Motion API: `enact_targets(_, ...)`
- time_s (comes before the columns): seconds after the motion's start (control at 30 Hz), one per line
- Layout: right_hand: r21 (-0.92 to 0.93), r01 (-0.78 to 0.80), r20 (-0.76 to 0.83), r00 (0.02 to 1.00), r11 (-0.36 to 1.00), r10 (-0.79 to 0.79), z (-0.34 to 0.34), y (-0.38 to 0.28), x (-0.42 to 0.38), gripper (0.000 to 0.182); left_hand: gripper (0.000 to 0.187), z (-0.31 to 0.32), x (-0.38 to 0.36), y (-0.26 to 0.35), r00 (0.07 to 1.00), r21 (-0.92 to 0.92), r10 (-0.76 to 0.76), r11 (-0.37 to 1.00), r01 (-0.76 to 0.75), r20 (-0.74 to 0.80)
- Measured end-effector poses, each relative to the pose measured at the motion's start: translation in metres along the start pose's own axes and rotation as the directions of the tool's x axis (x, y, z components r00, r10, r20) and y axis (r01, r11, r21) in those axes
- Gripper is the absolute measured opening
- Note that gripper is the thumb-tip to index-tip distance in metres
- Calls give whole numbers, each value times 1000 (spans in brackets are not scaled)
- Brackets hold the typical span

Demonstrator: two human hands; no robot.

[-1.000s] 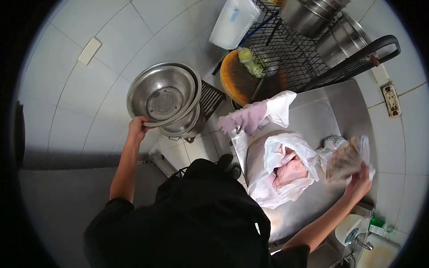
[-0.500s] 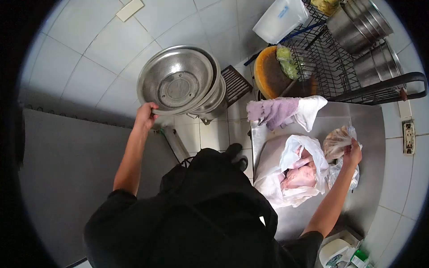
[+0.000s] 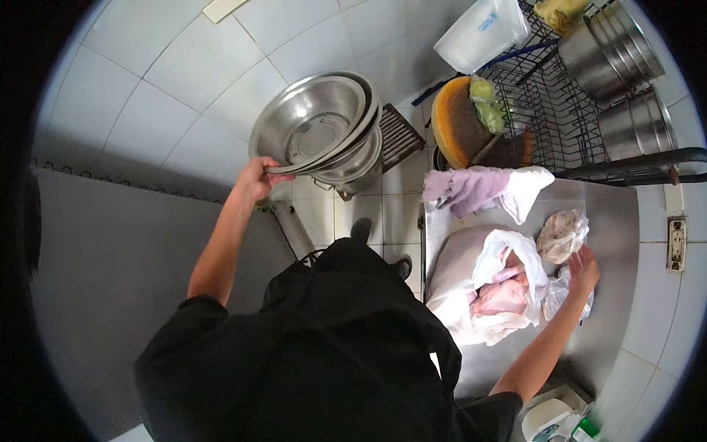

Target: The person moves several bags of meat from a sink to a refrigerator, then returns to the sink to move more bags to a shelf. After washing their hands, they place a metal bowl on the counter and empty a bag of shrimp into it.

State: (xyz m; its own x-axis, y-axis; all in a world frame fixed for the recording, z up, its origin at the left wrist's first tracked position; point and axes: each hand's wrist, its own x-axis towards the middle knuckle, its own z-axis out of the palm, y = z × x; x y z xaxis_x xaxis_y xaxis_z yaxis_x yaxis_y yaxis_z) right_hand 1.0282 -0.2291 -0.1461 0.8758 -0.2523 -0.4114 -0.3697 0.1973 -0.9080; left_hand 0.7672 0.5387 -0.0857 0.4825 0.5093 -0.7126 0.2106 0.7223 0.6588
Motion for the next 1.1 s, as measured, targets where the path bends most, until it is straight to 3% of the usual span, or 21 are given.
enact_targets(0.03, -89, 39, -56, 997, 995, -44, 9, -15, -20, 46, 13, 0, 7, 4, 998, -42, -63, 997, 64, 18)
enact_targets(0.1, 19, 149, 12, 989, 989, -149, 13, -35, -60, 46, 14, -6, 28, 8, 979, -115, -194, 973, 200, 59)
enact_targets(0.2, 77, 318, 144, 934, 945, -326, 81, -74, -166, 43, 19, -9, 57, 14, 961, -172, -254, 947, 270, 109)
enact_targets(0.33, 75, 402, 408, 823, 913, -396, 202, -74, -282, 39, 18, -8, 101, 29, 975, -48, -179, 981, 187, 131)
enact_targets(0.4, 35, 297, 544, 795, 954, -267, 272, -44, -314, 49, 16, -3, 113, 38, 986, 42, -138, 990, 135, 90)
enact_targets(0.43, -5, 249, 688, 703, 968, -177, 313, -30, -320, 46, 15, -2, 118, 42, 992, 79, -107, 992, 101, 70)
enact_targets(0.47, -66, 173, 735, 675, 983, -69, 349, -10, -320, 41, 18, -5, 130, 45, 994, 157, -57, 987, 42, 90)
enact_targets(0.53, -178, -154, 642, 730, 972, 233, 414, 42, -308, 44, 24, -19, 153, 49, 990, 293, 43, 953, -81, 132)
enact_targets(0.63, -380, -233, 484, 774, 895, 408, 475, 135, -279, 72, 28, -9, 147, 59, 981, 378, 128, 909, -174, 144)
enact_targets(0.73, -210, -645, 382, 638, 735, 669, 521, 180, -264, 85, 34, -4, 149, 61, 982, 443, 122, 879, -176, 147)
enact_targets(0.83, -19, -782, 491, 536, 623, 687, 551, 208, -252, 74, 35, 2, 162, 52, 961, 579, 163, 770, -267, 225)
enact_targets(0.93, 106, -800, 485, 560, 590, 672, 552, 284, -222, 52, 31, 5, 200, 28, 916, 733, 264, 550, -400, 302)
enact_targets(0.97, 202, -820, 418, 567, 536, 710, 557, 286, -217, 39, 30, 14, 202, 28, 913, 739, 265, 538, -406, 310)
enact_targets(1.1, 212, -801, 229, 598, 560, 768, 573, 291, -184, 31, 27, 57, 206, 37, 911, 774, 244, 481, -413, 334)
